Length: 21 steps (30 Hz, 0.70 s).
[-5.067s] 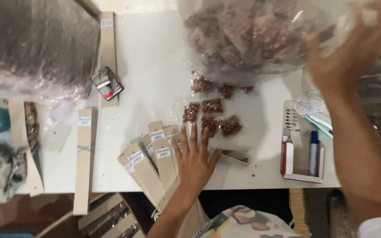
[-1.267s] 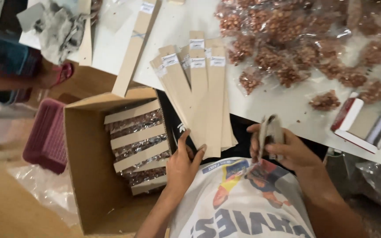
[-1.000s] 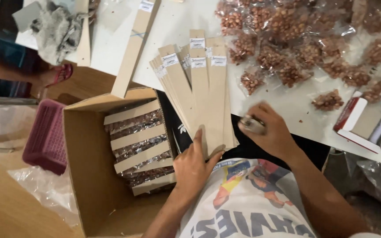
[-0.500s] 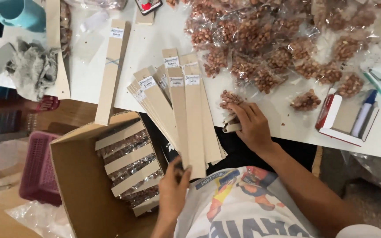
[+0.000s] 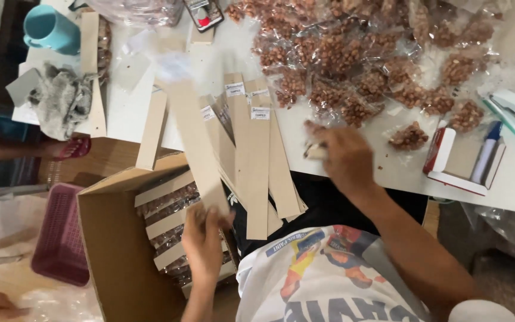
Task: Stapling small plastic bags containing nuts onto cardboard display strips for retail packaging.
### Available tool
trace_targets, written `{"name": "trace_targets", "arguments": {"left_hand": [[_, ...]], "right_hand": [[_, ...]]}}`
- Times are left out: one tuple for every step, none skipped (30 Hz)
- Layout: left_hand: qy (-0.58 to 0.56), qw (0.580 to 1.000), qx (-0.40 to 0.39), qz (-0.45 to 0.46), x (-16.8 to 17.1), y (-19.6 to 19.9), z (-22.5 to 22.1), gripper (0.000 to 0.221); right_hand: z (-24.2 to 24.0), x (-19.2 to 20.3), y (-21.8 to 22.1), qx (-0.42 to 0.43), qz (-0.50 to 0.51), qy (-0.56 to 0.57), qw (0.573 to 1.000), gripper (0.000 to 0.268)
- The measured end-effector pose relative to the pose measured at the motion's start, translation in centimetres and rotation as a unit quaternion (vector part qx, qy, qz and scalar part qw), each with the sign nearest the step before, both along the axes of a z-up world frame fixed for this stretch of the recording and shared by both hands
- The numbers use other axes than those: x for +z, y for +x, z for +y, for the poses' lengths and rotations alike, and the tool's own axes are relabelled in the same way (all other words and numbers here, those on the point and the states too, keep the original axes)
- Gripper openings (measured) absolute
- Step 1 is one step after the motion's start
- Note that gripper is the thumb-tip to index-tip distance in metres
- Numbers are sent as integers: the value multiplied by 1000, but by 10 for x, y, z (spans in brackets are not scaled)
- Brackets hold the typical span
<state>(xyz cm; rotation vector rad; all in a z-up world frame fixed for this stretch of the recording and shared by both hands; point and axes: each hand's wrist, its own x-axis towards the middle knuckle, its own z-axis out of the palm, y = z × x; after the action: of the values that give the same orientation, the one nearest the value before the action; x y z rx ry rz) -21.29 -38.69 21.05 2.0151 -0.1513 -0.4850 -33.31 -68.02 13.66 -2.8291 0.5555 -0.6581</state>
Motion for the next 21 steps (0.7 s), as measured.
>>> {"name": "trace_targets", "arguments": {"left_hand": [[-24,999,-26,-35,0,8,-11,17],[-47,995,-51,-68,1,16,-22,24],[-47,995,-47,-68,6,21,-42,24],[-153,986,-62,-2,10,26,-63,23],[-255,962,-76,64,14,32,-86,32],[-256,961,-78,66,8,34,-98,32],[-285,950,-87,98,1,37,-112,28],[-312,936,-98,133,-7,38,-127,24],[-312,935,-100,137,7,36,-135,24],[-349,908,-121,199,20,34,-141,45],[-384,875,-140,260,34,33,-147,66],[-382,875,-139,263,34,33,-150,66],[-366,891,-178,201,34,34,-152,46],[-348,901,-216,141,34,33,-154,31],[-344,902,-215,145,39,32,-155,31],[-357,900,-199,153,45,32,-157,29],[-369,897,-183,161,51,32,-159,27],[-367,898,-181,161,51,33,-160,27],[-367,901,-177,147,51,34,-161,25],[-365,905,-174,133,51,35,-163,22],[-363,906,-173,133,49,40,-163,22]], "right_hand": [[-5,19,5,2,-40,168,985,23],[-9,39,9,5,-76,332,940,23],[-10,68,14,8,-74,332,940,23],[-12,97,17,152,-56,397,903,14],[-15,125,21,292,-37,452,842,10],[-10,129,29,290,-36,451,843,10],[-6,132,37,234,-53,347,906,17],[-3,134,43,173,-68,237,954,27],[-9,131,44,169,-66,237,955,27],[-13,127,46,150,-79,210,963,29],[-18,123,48,131,-91,183,970,32],[-19,122,51,130,-89,187,970,32],[-21,121,54,109,-95,207,968,34],[-21,119,56,88,-99,229,964,36],[-25,118,56,86,-96,234,964,36],[-30,118,59,84,-113,305,942,35],[-35,118,62,82,-129,375,915,36],[-36,122,64,83,-128,377,914,36],[-37,127,66,94,-149,393,902,31],[-37,132,69,104,-170,409,891,27],[-37,136,72,104,-170,411,890,27]]}}
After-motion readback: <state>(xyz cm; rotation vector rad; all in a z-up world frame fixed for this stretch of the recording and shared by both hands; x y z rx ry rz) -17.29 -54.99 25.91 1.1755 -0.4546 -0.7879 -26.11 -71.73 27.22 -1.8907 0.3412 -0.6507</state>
